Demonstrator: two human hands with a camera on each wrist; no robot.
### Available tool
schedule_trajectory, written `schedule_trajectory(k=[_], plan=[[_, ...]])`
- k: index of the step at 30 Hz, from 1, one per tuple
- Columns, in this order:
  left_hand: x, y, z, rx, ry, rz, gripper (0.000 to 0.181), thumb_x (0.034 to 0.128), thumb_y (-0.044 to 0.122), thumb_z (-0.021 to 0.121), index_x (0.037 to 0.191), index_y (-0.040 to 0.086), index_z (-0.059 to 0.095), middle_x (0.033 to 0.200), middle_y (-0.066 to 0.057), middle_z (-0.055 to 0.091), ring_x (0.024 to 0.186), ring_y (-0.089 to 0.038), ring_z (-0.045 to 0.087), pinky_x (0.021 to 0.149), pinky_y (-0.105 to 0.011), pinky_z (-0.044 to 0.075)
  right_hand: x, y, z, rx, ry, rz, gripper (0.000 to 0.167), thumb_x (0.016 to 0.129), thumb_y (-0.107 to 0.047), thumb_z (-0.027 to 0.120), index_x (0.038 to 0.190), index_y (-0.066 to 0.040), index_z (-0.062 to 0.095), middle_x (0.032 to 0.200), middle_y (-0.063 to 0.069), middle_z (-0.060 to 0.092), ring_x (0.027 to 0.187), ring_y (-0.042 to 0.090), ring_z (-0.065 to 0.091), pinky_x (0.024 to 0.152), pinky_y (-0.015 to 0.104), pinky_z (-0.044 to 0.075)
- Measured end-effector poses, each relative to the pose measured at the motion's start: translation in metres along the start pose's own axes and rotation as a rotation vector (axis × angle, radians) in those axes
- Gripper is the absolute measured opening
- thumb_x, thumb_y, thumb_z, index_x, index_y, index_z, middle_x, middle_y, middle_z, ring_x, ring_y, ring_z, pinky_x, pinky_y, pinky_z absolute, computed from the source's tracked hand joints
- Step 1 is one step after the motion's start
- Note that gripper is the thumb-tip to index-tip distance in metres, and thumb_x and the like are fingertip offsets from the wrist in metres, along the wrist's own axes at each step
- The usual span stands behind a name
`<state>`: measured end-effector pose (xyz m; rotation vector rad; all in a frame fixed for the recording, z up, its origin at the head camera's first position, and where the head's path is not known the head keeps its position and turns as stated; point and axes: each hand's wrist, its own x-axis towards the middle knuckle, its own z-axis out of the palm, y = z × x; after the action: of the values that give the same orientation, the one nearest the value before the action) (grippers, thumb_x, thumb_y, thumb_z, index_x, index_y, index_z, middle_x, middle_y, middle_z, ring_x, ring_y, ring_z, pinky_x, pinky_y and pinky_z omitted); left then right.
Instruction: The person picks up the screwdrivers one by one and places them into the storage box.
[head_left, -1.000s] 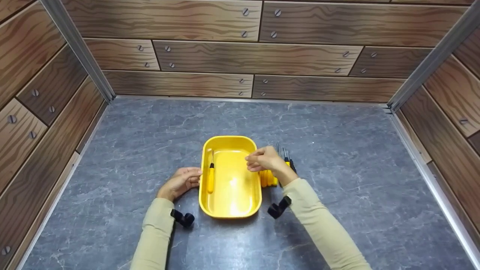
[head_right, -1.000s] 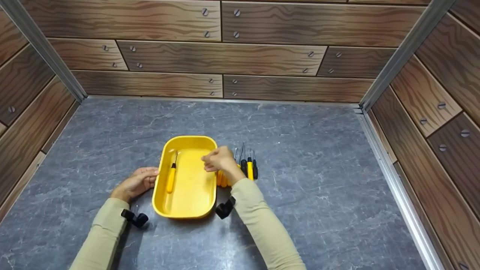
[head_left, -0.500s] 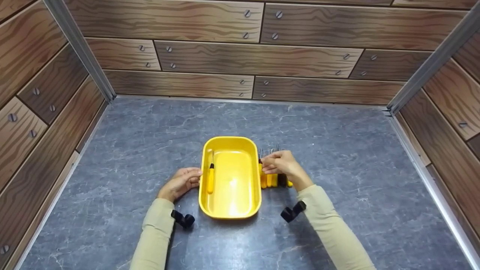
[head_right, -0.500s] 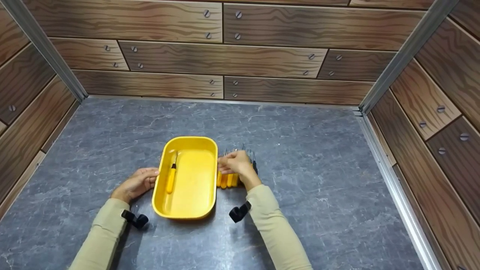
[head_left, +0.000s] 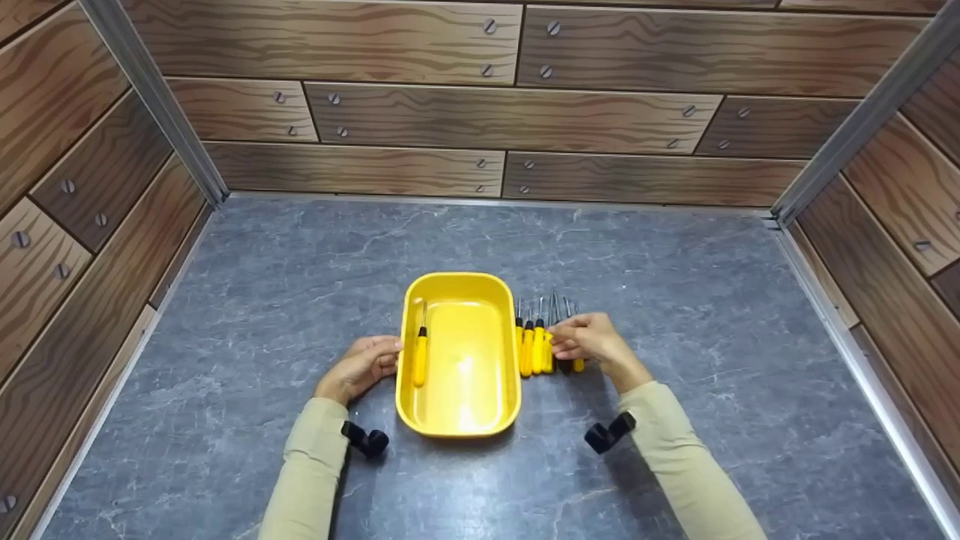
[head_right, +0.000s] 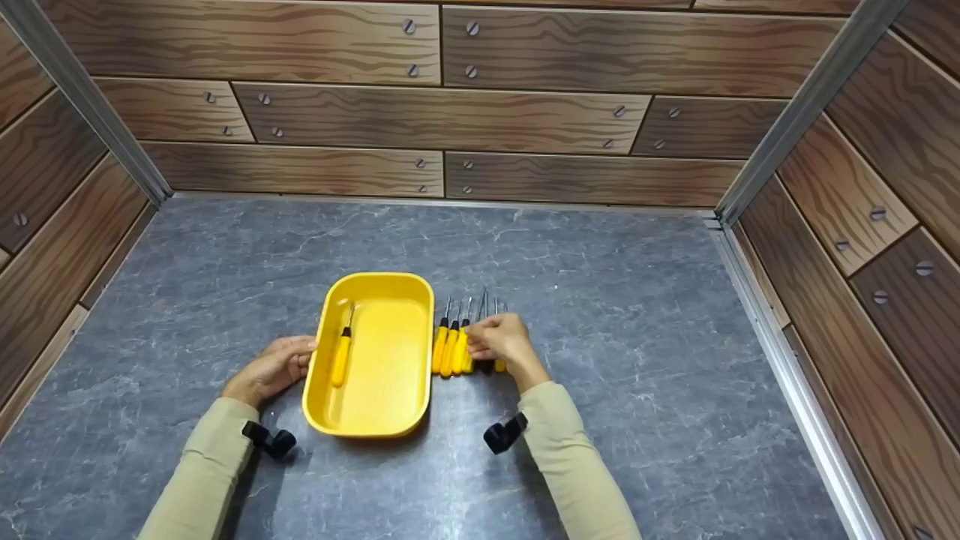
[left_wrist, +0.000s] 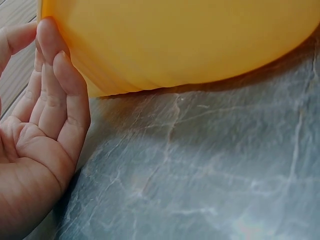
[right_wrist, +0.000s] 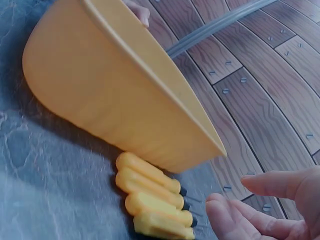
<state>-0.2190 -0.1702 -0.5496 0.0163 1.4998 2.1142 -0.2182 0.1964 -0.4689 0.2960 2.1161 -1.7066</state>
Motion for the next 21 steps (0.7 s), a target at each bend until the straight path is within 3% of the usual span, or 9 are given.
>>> schedule_trajectory(k=[14, 21], plan=[[-0.002, 0.0, 0.002, -0.032, -0.02, 0.006, 0.018, 0.0935, 0.007, 0.049, 0.091, 0.009, 0.067, 0.079, 0.003, 0.073, 0.074, -0.007, 0.069, 0.077, -0.022, 0.058, -0.002, 0.016, -0.019, 0.03, 0.013, 0.005, 0.037, 0.091, -0.003, 0.058, 0.118, 0.021, 0.052, 0.067, -0.002, 0.068, 0.058, 0.006, 0.065, 0.061, 0.02, 0.059], [-0.003, 0.001, 0.002, -0.041, 0.0, -0.004, 0.018, 0.0939, 0.007, 0.05, 0.091, 0.009, 0.067, 0.078, 0.003, 0.073, 0.072, -0.007, 0.068, 0.075, -0.022, 0.058, -0.002, 0.022, -0.025, 0.03, 0.041, 0.007, 0.035, 0.092, -0.001, 0.055, 0.118, 0.021, 0.051, 0.066, -0.003, 0.067, 0.057, 0.006, 0.065, 0.06, 0.021, 0.059]])
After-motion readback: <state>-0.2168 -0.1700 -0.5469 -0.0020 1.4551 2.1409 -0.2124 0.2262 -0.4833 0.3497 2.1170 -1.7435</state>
